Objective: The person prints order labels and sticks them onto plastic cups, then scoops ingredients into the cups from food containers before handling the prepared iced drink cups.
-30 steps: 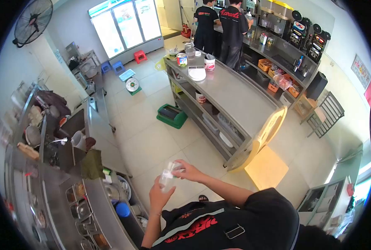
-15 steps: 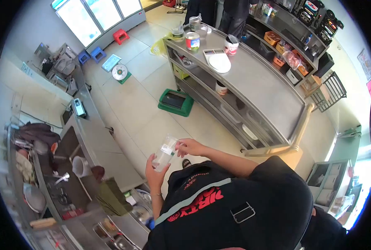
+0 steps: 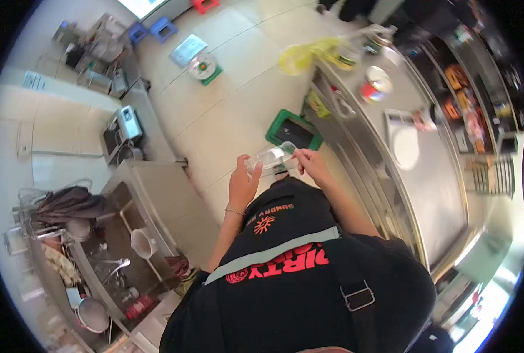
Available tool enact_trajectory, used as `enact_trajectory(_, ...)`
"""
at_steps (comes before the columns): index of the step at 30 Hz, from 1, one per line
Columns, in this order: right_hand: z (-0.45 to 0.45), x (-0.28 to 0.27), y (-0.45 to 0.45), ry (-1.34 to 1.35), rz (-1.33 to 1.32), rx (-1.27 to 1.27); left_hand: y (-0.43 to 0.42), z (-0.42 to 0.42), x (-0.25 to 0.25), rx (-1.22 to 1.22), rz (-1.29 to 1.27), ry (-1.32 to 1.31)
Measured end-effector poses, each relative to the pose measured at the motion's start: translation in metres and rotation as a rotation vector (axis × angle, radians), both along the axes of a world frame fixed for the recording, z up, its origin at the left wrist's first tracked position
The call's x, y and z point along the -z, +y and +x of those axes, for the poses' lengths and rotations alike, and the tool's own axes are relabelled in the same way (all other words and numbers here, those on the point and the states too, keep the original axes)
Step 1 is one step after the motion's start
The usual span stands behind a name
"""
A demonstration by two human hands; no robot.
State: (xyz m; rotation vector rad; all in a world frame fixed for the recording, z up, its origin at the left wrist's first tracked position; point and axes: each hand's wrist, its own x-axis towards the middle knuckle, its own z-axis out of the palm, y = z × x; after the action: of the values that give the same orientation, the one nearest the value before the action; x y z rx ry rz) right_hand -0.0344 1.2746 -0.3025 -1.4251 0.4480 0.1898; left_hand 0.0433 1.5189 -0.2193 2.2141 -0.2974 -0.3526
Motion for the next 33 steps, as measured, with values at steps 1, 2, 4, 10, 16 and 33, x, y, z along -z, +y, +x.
enact_trajectory(1, 0.053, -0.003, -0.001, -0.014, -0.07, -0.013, 0.006, 0.032, -0.008, -0.042, 0.004, -0.015)
enact_trajectory(2, 0.088, -0.008, 0.0, 0.026, -0.062, -0.07, 0.014, 0.057, -0.016, -0.035, 0.066, 0.01)
enact_trajectory(4, 0.161, -0.014, 0.012, -0.026, -0.132, -0.111, 0.051, 0.091, 0.01, 0.059, 0.025, -0.059)
enact_trajectory(10, 0.363, -0.061, -0.004, -0.34, -0.613, -0.202, 0.165, 0.196, 0.138, -0.732, -0.414, 0.452)
enact_trajectory(16, 0.504, -0.036, -0.027, -0.328, -0.728, -0.163, 0.248, 0.279, 0.228, -0.7, -0.106, 0.946)
enact_trajectory(33, 0.629, -0.043, -0.29, -0.014, -0.963, 0.881, -0.264, 1.063, 0.123, 0.24, 0.086, 0.205)
